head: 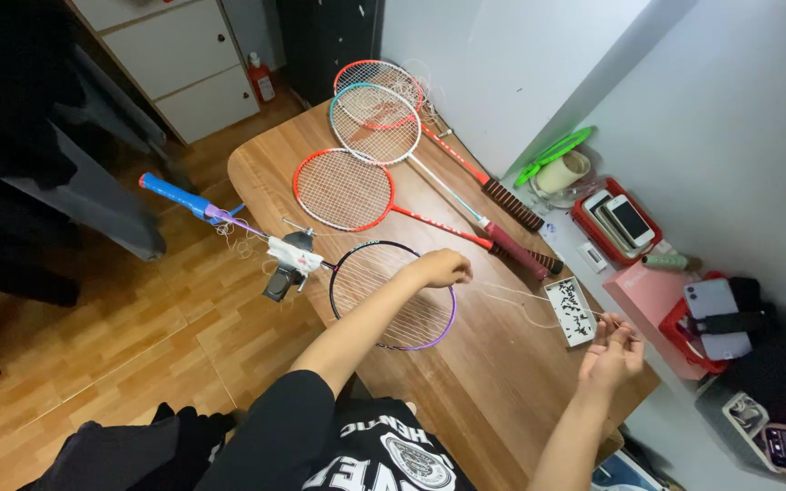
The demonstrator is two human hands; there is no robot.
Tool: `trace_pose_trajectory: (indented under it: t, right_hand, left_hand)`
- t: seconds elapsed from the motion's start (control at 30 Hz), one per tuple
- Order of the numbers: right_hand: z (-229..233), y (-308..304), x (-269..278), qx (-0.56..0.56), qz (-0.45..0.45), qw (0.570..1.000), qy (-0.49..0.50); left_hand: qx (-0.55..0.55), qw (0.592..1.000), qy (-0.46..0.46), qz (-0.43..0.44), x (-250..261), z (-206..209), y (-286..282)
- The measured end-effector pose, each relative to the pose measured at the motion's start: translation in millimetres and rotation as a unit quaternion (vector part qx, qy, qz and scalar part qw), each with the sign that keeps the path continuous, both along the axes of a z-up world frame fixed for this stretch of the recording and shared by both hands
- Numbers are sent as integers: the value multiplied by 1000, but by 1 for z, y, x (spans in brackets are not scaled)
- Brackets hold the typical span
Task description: Manually weaving and threading strings through the frame of a badminton racket held in a stringing clamp.
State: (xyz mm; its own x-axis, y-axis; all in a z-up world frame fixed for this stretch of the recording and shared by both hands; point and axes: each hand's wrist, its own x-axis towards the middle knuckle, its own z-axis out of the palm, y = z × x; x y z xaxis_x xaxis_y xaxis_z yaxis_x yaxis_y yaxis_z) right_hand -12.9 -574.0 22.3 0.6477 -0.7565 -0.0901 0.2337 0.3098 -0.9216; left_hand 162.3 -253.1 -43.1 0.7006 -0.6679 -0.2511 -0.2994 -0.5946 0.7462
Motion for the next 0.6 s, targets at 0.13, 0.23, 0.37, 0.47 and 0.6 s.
trace_pose_trajectory:
  t: [0.13, 0.23, 0.37, 0.47, 0.6]
  right_hand:
    - [-1, 12, -5, -15, 2, 1000, -2]
    - [18, 28, -11, -195, 92, 974, 72]
    - [35, 33, -9, -523, 182, 796, 242]
    - [57, 71, 17, -510, 180, 822, 182]
    - [71, 127, 55, -474, 336, 778, 238]
  left_hand:
    - [44, 999, -30, -1, 6, 4, -3]
    - [26, 997, -57, 42, 7, -5, -11]
    - [27, 991, -125, 46, -25, 27, -38]
    - [-33, 980, -198, 19, -65, 79, -52]
    - [-57, 971, -230, -30, -118, 44, -95]
